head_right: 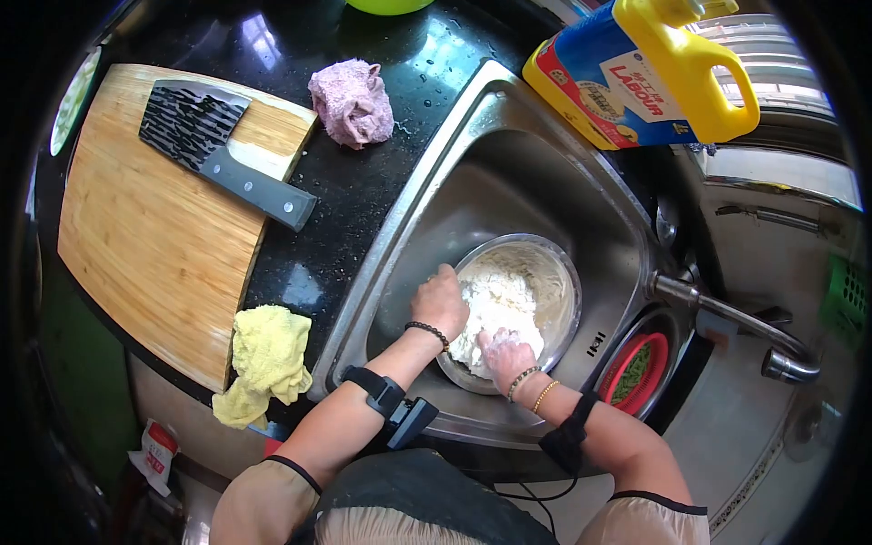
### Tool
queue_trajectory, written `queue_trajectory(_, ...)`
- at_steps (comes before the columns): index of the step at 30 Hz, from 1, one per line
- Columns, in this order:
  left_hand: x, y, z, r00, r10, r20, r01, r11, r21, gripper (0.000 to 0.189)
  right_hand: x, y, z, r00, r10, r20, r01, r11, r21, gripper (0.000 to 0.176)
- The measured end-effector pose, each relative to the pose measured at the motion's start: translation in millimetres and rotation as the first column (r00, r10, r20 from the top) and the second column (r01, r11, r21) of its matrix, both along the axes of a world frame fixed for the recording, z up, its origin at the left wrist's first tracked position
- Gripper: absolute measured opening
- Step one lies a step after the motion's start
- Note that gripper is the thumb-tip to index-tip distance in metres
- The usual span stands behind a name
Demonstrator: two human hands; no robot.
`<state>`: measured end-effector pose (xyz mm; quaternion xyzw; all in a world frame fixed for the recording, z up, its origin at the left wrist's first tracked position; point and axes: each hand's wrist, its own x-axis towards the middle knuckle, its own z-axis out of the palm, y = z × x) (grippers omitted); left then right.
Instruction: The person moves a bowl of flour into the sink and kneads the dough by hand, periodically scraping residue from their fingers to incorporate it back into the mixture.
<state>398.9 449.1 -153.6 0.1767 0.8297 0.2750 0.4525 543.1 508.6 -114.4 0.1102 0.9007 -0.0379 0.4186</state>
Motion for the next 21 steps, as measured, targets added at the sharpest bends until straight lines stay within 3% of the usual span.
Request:
queue_trajectory(8,0,0,5,0.999,-0.04,-0.012,0.039,0.999,-0.032,0.022,-11,9,-35,0.998,0.046,0.046,-0.051,0.992,0.114,0.027)
queue_trajectory(10,-1,-1,5,0.997,-0.081,-0.016,0.081,0.996,-0.033,0.031,-16,11,-38,1.0,0.016,0.01,-0.017,0.993,0.117,0.027)
queue_trajectory(21,0,-1,-1,0.992,-0.118,-0.046,0.117,0.992,-0.039,0.023,-33,31,-60,0.985,-0.149,-0.082,0.156,0.984,0.085,0.033)
